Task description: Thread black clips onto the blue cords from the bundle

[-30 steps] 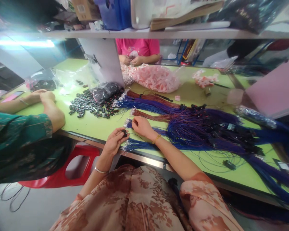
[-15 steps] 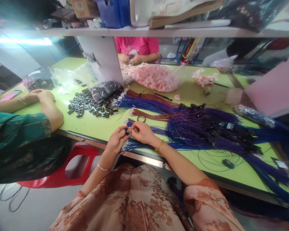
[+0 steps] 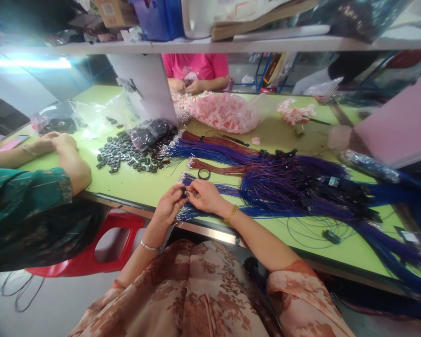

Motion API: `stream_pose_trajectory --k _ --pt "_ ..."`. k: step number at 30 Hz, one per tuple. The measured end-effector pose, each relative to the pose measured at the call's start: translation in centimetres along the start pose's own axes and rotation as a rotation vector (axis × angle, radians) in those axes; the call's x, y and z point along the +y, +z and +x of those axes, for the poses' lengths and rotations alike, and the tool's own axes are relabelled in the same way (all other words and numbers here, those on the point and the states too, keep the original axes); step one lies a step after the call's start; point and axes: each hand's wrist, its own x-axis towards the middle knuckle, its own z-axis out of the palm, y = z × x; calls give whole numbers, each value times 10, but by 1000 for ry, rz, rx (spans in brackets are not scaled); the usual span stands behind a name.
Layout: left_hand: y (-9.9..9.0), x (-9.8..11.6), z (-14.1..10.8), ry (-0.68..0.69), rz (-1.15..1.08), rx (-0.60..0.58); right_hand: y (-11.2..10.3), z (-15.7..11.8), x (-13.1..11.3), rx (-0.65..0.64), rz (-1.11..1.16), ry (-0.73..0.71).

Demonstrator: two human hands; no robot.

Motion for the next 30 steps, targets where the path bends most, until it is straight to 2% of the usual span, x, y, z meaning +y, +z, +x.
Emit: stream_pose_trajectory --k 7,13,19,23,25,27,30 --pt "6 -9 -1 19 98 62 6 -2 3 -32 -25 -16" --pt "11 -9 2 17 96 81 1 -2 8 -67 -36 -44" --pt "13 -14 5 32 148 117 4 -3 4 -110 -115 12" --pt "14 -17 9 26 107 112 -10 6 14 -148 -73 11" --pt "14 -17 11 33 65 99 -21 17 30 -108 -55 76" --pt "13 -17 13 31 40 94 -30 30 52 -37 -156 231" --pt "12 -19 15 17 30 104 -32 46 84 -58 -346 436"
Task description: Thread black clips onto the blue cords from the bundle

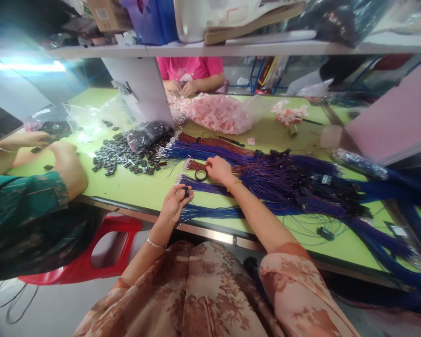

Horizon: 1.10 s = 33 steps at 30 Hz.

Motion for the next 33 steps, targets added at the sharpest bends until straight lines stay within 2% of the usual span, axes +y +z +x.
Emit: stream_pose_trajectory --k 2,5,10,14,19,22,26,33 --pt "-1 -2 0 -2 1 1 7 12 7 -68 -49 30" --pt "-2 -5 1 5 7 -3 15 17 11 -117 -75 2" --pt "-3 -6 1 9 7 -4 12 14 7 -38 -137 -20" --pt "-3 -6 0 12 4 -7 5 13 -11 -14 -50 -58" --pt "-3 -8 1 14 -13 4 2 11 -46 69 190 -249" --pt "-3 -8 0 14 -15 4 2 3 -56 84 331 -317" --pt "-4 -7 -1 17 -21 -17 2 -18 -54 56 468 -331" --pt "-2 -7 1 42 -74 -30 3 -58 -48 54 464 -344"
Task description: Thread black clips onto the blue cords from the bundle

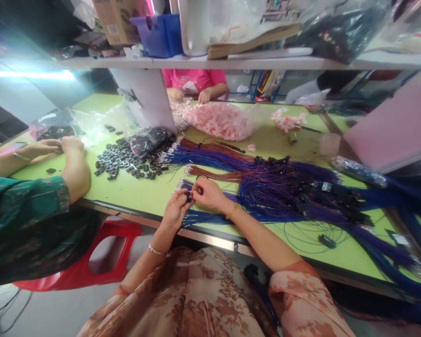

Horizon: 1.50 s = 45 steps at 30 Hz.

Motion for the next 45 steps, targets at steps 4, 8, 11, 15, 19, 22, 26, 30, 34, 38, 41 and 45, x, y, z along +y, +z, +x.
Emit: stream_pose_trajectory --k 4,8,11,15,19,22,26,30,34,38,41,45 --pt "0 0 2 -18 -21 10 3 -7 1 -4 -68 -48" --pt "0 -1 2 -21 -16 28 5 -8 4 -32 -159 -114" --pt "0 -1 2 -24 -10 27 7 -9 5 -44 -232 -150" --pt "2 1 0 -22 4 19 10 -11 9 -30 -346 -217" --pt "2 3 -1 -29 28 20 13 -13 13 -22 -470 -310" --pt "2 1 0 -35 55 25 17 -13 15 -48 -510 -339" --pt "4 -2 0 -35 128 65 19 -12 14 -94 -452 -280" --pt "5 -1 0 -27 106 83 13 -12 11 -103 -318 -191" --pt "3 -1 1 -29 118 88 13 -14 10 -111 -269 -125" --pt "4 -6 -1 -23 156 77 20 -16 11 -115 -228 -83" --pt "5 -7 -3 3 157 24 10 -14 8 -85 -209 -88" --pt "-10 14 6 309 359 29 -47 -14 12 250 -187 -2"
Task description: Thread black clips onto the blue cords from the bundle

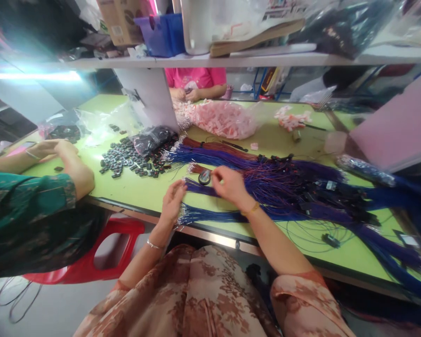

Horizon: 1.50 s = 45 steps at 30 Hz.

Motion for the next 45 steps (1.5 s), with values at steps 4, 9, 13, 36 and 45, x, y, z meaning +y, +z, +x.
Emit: stream_pose_trajectory --k 4,9,13,36,45 --pt "-53 23 50 300 648 240 -79 -8 54 422 -192 244" --pt "-120 44 122 189 1221 481 -127 -61 143 552 -530 726" --pt "-147 51 153 38 1397 489 -123 -92 177 433 -486 652" --pt "-107 25 77 271 1174 69 64 -28 -39 -595 -31 11" --pt "-89 23 36 427 1376 -114 61 -30 -35 -452 -44 40"
